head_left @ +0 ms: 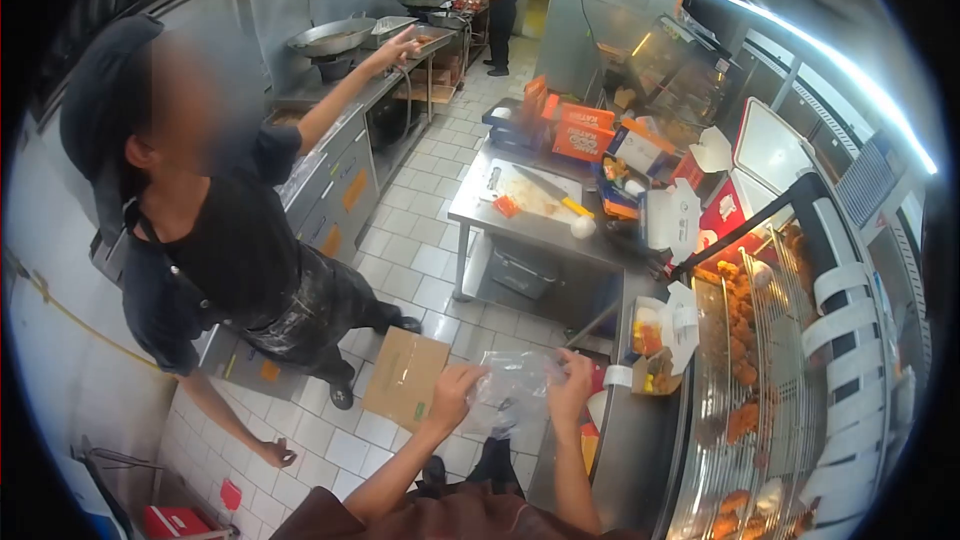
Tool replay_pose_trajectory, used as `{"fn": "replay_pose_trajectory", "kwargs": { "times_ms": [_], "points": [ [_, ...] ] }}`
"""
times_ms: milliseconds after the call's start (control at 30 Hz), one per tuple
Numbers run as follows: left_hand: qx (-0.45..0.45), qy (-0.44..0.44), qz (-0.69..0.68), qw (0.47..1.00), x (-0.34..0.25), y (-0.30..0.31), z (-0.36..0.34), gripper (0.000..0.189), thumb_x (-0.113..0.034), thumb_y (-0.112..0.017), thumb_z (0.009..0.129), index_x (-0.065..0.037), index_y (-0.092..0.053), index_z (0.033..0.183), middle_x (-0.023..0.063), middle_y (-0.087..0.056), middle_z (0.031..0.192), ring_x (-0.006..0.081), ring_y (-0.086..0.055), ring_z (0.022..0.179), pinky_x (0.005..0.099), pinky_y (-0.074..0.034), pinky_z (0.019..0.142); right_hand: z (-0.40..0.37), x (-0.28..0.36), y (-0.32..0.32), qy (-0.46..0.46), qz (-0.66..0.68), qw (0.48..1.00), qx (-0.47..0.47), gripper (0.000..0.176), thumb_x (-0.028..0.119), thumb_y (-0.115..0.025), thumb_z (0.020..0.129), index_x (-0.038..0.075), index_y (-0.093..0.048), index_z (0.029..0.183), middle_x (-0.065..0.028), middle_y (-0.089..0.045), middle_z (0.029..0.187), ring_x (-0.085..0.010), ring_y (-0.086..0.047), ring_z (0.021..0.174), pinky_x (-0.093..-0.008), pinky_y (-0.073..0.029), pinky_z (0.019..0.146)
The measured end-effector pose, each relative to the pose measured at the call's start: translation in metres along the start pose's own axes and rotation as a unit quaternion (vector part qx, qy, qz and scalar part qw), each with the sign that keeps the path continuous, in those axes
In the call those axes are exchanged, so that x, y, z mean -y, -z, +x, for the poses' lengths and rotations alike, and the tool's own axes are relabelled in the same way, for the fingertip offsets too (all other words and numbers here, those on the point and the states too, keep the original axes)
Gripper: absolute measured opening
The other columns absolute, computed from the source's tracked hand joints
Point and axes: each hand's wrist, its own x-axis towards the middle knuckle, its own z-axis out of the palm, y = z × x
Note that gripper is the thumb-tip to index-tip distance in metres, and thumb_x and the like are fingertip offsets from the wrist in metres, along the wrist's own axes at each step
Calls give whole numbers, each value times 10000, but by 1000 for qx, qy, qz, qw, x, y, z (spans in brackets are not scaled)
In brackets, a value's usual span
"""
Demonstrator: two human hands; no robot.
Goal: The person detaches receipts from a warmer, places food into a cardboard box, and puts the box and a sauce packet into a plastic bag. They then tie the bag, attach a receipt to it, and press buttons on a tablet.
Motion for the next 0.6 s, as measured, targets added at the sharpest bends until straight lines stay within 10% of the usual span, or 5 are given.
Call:
{"fn": "replay_pose_trajectory", "kwargs": {
  "times_ms": [67,133,267,467,600],
  "points": [
    [35,147,-200,968,-18,15,-6,321,-37,-613,906,-72,-600,1224,134,-688,1021,343,-646,963,394,-498,847,-31,-9,10,-4,-101,988,-121,289,113,-666,869,21,-629,1141,-210,-679,1051,-335,-690,903,-410,-514,801],
    [126,104,-229,960,-22,23,-23,318,-20,-594,911,-65,-583,1227,152,-682,1054,356,-649,980,400,-508,831,-69,-48,7,-186,-96,976,-61,296,118,-717,828,24,-604,1085,-194,-664,989,-391,-640,936,-473,-475,836],
    [323,81,-304,893,-33,40,-66,387,2,-561,910,-62,-501,1287,208,-654,1132,373,-637,1058,428,-501,883,-115,-38,23,-113,-59,992,-17,190,133,-660,883,36,-610,1039,-194,-672,1009,-397,-638,941,-463,-483,805],
    [116,18,-99,988,-9,38,-110,384,50,-524,832,-69,-510,1196,214,-587,1039,424,-612,944,463,-481,810,-129,-55,64,-155,-180,967,-86,287,305,-620,942,36,-627,1040,-218,-675,929,-411,-645,899,-475,-495,781],
    [327,87,-273,901,-44,21,-152,255,-21,-472,862,-49,-473,1116,155,-569,952,351,-576,895,405,-438,765,-162,-43,76,-195,-159,966,51,297,189,-721,853,28,-632,1086,-232,-675,1062,-411,-645,971,-450,-507,835]
  ]
}}
